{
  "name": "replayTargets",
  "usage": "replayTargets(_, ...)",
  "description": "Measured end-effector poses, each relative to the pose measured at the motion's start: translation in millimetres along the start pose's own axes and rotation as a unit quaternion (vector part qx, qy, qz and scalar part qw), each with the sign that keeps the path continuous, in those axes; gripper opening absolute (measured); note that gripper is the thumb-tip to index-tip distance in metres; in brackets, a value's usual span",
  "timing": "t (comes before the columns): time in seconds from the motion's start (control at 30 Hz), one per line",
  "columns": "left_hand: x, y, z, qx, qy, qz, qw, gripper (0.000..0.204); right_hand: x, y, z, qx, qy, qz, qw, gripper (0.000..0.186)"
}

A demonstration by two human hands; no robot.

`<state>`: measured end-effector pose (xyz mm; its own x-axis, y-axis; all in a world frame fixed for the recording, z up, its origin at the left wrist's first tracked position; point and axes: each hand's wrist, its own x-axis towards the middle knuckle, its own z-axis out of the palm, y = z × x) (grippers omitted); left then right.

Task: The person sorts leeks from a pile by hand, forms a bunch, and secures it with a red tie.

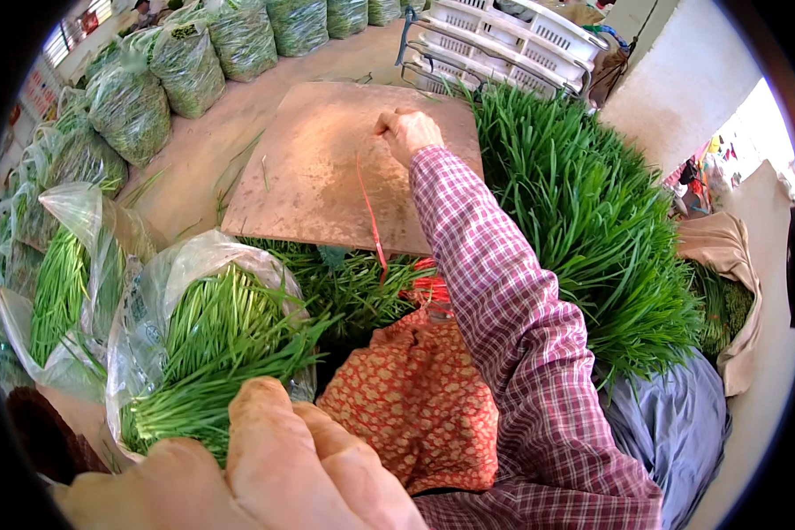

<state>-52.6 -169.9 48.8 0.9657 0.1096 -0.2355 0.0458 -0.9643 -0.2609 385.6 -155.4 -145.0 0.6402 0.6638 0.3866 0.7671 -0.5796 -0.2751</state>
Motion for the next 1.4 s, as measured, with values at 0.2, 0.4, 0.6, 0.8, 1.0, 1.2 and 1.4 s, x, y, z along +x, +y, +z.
replayTargets(0.2,2.8,-12.4,21.1,-0.02,-0.027,-0.025,0.999,0.035,9.1,-2.8,19.0,-0.051,-0.029,0.045,0.997,0.031)
replayTargets(0.4,3.4,-12.7,21.1,-0.017,-0.026,-0.034,0.999,0.033,-13.1,2.0,10.1,-0.079,-0.032,-0.009,0.996,0.033)
replayTargets(0.6,-6.1,-0.3,5.1,0.014,-0.037,-0.04,0.998,0.031,-46.7,-31.2,-12.2,-0.032,-0.025,-0.074,0.996,0.018)
replayTargets(0.8,-37.4,8.0,-21.2,0.063,-0.055,-0.058,0.995,0.029,-75.3,-97.0,-36.0,0.0,-0.059,-0.148,0.987,0.019)
replayTargets(1.0,-41.0,-35.5,25.9,-0.049,-0.035,0.062,0.996,0.015,-126.5,-128.3,-31.5,0.089,-0.106,-0.184,0.973,0.016)
replayTargets(1.2,-95.3,-71.4,205.4,-0.254,0.108,-0.261,0.925,0.038,-152.5,-164.1,1.7,0.179,-0.207,-0.255,0.927,0.018)
replayTargets(1.4,-110.9,2.9,331.6,-0.403,0.193,-0.239,0.862,0.047,-177.1,-215.0,46.1,0.209,-0.286,-0.249,0.901,0.018)
